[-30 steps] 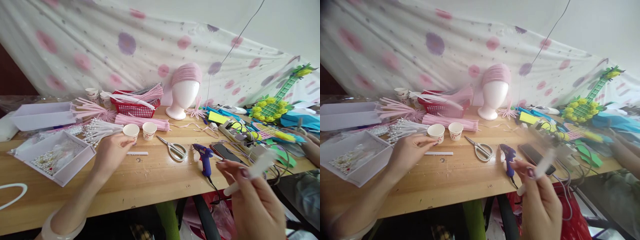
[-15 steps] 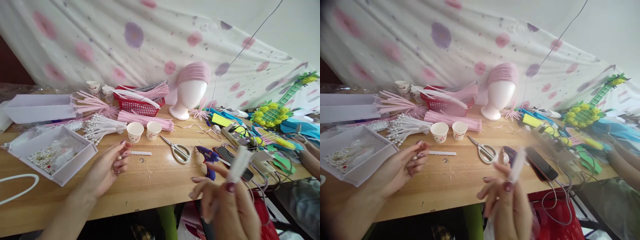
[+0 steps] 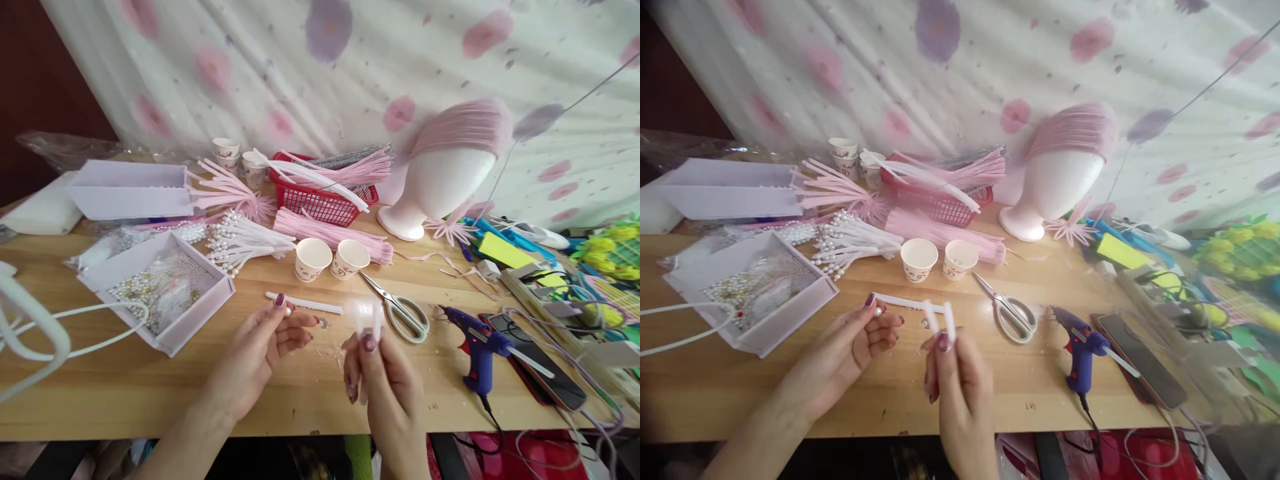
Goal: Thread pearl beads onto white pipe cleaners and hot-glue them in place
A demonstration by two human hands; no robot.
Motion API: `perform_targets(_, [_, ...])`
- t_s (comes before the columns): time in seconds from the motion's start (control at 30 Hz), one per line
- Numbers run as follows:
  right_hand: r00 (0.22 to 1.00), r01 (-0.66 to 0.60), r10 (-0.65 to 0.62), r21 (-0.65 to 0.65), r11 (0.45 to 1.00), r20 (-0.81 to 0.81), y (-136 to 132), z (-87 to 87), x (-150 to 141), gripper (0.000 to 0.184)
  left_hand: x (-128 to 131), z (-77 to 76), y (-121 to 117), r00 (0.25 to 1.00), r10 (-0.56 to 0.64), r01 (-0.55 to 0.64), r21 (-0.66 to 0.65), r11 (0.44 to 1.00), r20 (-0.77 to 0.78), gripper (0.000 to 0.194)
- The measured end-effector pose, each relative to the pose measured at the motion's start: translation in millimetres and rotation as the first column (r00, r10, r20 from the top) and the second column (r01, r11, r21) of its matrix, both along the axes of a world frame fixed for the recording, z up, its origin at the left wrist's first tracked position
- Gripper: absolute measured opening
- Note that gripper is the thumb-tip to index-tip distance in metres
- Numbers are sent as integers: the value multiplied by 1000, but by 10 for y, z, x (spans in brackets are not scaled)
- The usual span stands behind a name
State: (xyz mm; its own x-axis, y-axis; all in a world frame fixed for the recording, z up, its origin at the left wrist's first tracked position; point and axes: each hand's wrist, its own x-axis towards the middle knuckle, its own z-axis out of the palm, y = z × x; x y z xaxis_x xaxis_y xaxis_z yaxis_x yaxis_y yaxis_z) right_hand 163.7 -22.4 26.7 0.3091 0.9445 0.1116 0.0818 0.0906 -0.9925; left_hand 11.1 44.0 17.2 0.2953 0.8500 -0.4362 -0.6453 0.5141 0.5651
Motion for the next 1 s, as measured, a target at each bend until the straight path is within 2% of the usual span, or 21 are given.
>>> perform_targets(0.1, [989, -18, 21, -25, 1000, 145, 2, -14, -166, 42, -8, -25, -11, 1000, 0, 0, 35, 999, 24, 24])
perform_targets(0.2, [977, -51, 66, -79, 996, 205, 37, -43, -234, 45, -12, -15, -24, 999, -21, 20, 38, 999, 26, 33])
perform_targets(0.37, [981, -88, 114, -158, 983, 160, 110, -75, -237, 49, -26, 10, -6, 999, -36, 36, -5, 999, 36, 36])
perform_targets(0.6, [984, -135, 151, -166, 977, 89, 197, -28, -225, 47, -33, -25, 31, 996, -85, 85, 7, 996, 14, 36])
perform_targets(0.73, [977, -157, 174, -138, 978, 126, 210, -71, -168, 46, -50, -35, 13, 990, -115, 120, 61, 991, -79, 41])
perform_targets(0.9, [963, -232, 245, -112, 966, 113, 195, -131, -94, 45, -58, -49, -3, 941, -140, 191, 140, 972, -308, 42])
perform_targets(1.0, [958, -267, 278, -133, 955, 71, 177, -173, -72, 40, -27, -37, 5, 941, -142, 193, 143, 971, -309, 46])
